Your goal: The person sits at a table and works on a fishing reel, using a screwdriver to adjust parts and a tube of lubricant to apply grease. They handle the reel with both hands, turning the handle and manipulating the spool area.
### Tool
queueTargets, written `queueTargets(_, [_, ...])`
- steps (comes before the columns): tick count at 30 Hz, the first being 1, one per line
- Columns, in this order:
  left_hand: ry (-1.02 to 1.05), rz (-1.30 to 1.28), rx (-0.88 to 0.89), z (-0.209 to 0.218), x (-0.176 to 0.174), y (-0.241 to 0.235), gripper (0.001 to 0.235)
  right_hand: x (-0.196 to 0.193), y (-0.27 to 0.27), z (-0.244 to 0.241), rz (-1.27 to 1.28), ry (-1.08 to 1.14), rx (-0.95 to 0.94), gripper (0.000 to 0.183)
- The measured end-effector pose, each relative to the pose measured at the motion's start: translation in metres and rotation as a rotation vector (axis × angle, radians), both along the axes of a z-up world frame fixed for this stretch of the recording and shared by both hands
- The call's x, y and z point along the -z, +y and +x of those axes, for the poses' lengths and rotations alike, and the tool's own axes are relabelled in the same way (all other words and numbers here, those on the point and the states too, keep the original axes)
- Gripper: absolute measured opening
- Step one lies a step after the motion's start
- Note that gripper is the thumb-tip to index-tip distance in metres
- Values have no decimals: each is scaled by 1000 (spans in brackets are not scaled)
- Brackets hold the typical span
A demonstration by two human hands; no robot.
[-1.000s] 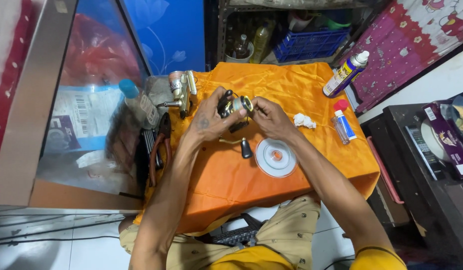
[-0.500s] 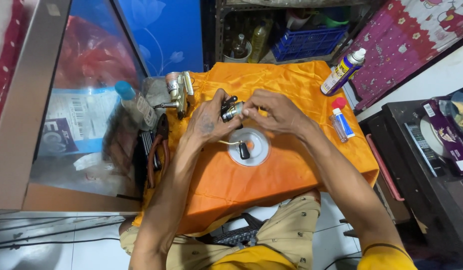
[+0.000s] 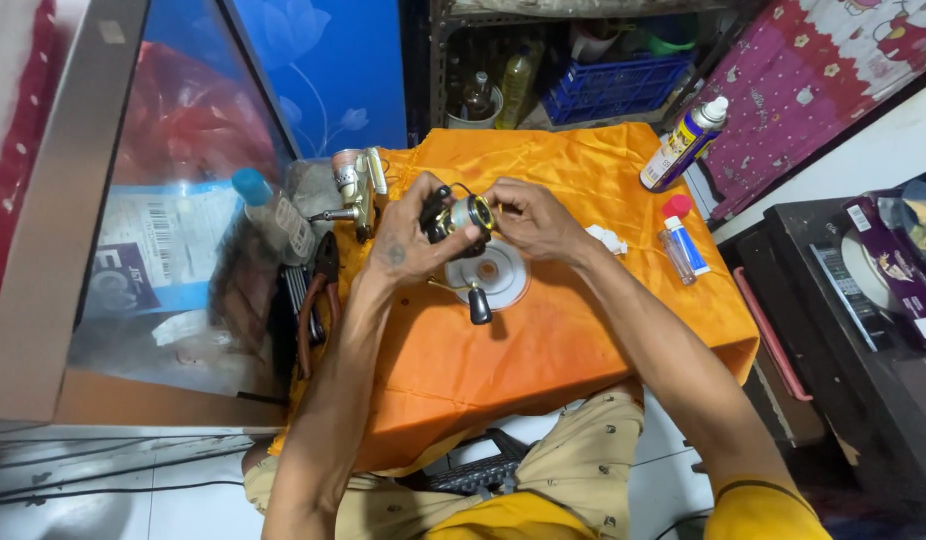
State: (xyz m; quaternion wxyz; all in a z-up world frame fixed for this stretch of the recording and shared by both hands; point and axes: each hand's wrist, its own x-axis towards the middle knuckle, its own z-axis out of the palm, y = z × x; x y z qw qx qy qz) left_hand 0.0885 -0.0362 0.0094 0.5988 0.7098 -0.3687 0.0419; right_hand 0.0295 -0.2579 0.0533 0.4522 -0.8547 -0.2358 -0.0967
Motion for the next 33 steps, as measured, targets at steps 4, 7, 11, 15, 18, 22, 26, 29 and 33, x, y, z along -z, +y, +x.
queueTargets(4, [-22, -25, -63, -11, -17, 2, 45, -12, 8, -27, -24, -51, 54, 6])
queueTargets(7, [-50, -34, -120, -20, -26, 0, 46, -21, 10, -40, -60, -100, 81, 6])
queueTargets(11, [-88, -3, -172, -26, -33, 1, 49, -45, 17, -52, -78, -116, 66, 5])
queueTargets(15, [-131, 57, -199, -26, -39, 5, 50, -60, 21, -61, -135, -113, -7, 6])
queueTargets(18, [-89, 120, -156, -26, -36, 6, 47, -72, 26, -67, -161, -128, -28, 8])
queueTargets(22, [-86, 194, -98, -33, -43, 7, 49, -79, 26, -67, -161, -144, -51, 9])
queueTargets(26, [-136, 302, -29, -39, -47, 9, 48, -80, 22, -63, -181, -159, -24, 9])
queueTargets(29, [-176, 266, 49, -42, -52, 7, 48, -71, 15, -54, -148, -163, 18, 8])
queueTargets(33, [-232, 297, 82, -46, -56, 8, 59, -56, 10, -42, -38, -128, 47, 5])
